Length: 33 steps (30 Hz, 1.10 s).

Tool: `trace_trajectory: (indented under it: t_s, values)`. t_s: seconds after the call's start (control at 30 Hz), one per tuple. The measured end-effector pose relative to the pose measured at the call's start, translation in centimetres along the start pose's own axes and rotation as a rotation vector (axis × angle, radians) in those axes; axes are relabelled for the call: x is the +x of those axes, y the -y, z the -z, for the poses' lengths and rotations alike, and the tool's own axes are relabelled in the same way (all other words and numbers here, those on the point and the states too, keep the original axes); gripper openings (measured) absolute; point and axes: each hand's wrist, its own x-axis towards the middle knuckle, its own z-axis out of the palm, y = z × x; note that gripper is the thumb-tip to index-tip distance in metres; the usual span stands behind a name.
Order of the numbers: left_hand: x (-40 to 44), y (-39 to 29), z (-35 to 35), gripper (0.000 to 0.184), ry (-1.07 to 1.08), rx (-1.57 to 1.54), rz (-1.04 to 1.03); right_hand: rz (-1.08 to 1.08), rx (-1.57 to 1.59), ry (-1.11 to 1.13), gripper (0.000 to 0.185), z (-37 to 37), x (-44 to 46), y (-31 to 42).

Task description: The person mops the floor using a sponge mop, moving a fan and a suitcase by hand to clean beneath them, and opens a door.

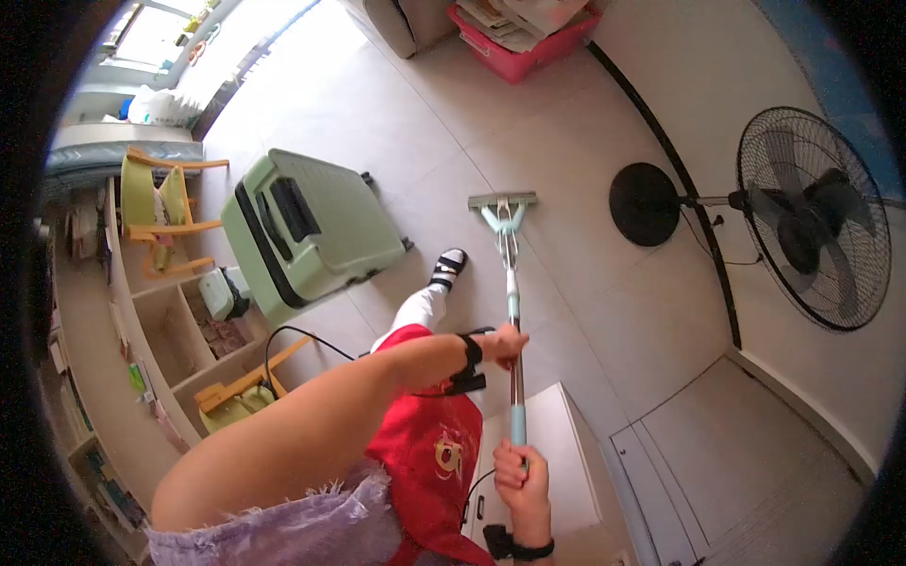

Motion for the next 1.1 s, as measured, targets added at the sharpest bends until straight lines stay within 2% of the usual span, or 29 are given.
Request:
trace_trajectory:
  t_s: [0.03, 0.07, 0.23, 0.37, 0.4, 0.43, 0.5, 0.53, 0.57, 0.6, 0.63, 0.67, 0.7, 0.73, 0.77, 0.8, 0.83, 0.87, 0.9, 0.97, 1.03, 1.1]
  values:
    - [-1.3, 0.7, -2.7, 0.031, 0.059, -0.104, 0.207, 0.027, 0.020, -0.070, 0.007, 1.2, -2.2, -1.1]
    - [-2.0, 2.4, -5.5, 0.029, 0.084, -0.132, 0.260, 0.050, 0.046, -0.140, 0.008, 2.4, -4.4, -2.3]
    - [-4.2, 8.9, -17.9, 0.027, 0.123, 0.031, 0.186, 0.068, 0.191, -0.186, 0.014, 9.4, -11.0, -5.2]
    - [-1.8, 8.8, -17.8, 0.039, 0.474, -0.078, 0.299, 0.082, 0.158, -0.141, 0.011, 10.3, -12.1, -4.2]
    - [-1.3, 8.3, -16.5, 0.042, 0.549, -0.112, 0.330, 0.104, 0.196, -0.091, 0.015, 9.9, -12.1, -3.8]
    - [-3.6, 5.3, -12.8, 0.055, 0.624, 0.145, 0.133, 0.115, 0.234, -0.044, 0.020, 9.4, -11.9, -3.5]
    - [-2.1, 3.5, -7.6, 0.064, 0.489, 0.087, 0.297, 0.145, 0.226, 0.015, 0.029, 7.6, -11.3, -3.1]
    - [-1.3, 2.7, -4.1, 0.059, 0.283, -0.017, 0.232, 0.175, 0.174, 0.033, 0.032, 6.0, -11.2, -2.5]
    - [-3.6, 1.0, 0.7, 0.051, 0.058, -0.021, -0.002, 0.211, 0.121, 0.055, 0.035, 4.7, -11.0, -2.1]
    - [-2.9, 0.2, 5.8, 0.029, 0.015, 0.025, -0.061, 0.244, 0.087, 0.026, 0.037, 3.6, -10.9, -1.8]
    - [-1.2, 1.0, 11.0, 0.021, -0.189, -0.012, -0.129, 0.280, 0.051, -0.009, 0.040, 2.6, -10.8, -1.6]
    - [-0.7, 1.6, 17.1, 0.033, -0.395, -0.048, -0.063, 0.319, 0.016, -0.046, 0.042, 1.6, -10.8, -1.4]
    - [-4.9, 1.3, 21.4, 0.020, -0.836, 0.050, -0.239, 0.306, -0.024, -0.047, 0.043, 0.8, -10.7, -1.0]
    - [-8.3, 2.4, 26.1, 0.031, -1.000, -0.019, -0.218, 0.293, -0.062, -0.052, 0.044, 0.3, -10.8, -0.5]
    - [-15.6, 1.8, 29.4, 0.044, -1.097, 0.081, -0.122, 0.278, -0.097, -0.058, 0.044, 0.0, -10.8, -0.3]
    - [-15.8, 4.3, 33.0, 0.051, -1.388, 0.295, 0.141, 0.263, -0.130, -0.072, 0.046, -0.4, -10.8, 0.2]
    - [-19.1, 6.4, 36.5, 0.064, -1.414, 0.182, 0.167, 0.255, -0.124, -0.074, 0.047, -0.8, -10.8, 0.6]
    - [-23.6, 6.9, 38.5, 0.077, -1.382, -0.019, 0.294, 0.249, -0.116, -0.080, 0.047, -1.2, -10.7, 0.8]
    - [-24.6, 10.4, 40.6, 0.088, -1.449, -0.112, 0.318, 0.245, -0.107, -0.093, 0.048, -1.4, -10.8, 1.1]
    - [-24.7, 18.6, 45.1, 0.112, -1.452, -0.316, 0.496, 0.254, -0.100, -0.131, 0.050, -2.0, -10.8, 1.4]
    - [-26.8, 21.2, 45.8, 0.122, -1.291, -0.673, 0.515, 0.259, -0.074, -0.150, 0.051, -3.1, -10.9, 1.1]
    - [-23.4, 25.7, 46.6, 0.124, -1.238, -0.735, 0.365, 0.257, -0.084, -0.159, 0.052, -4.0, -10.9, 0.5]
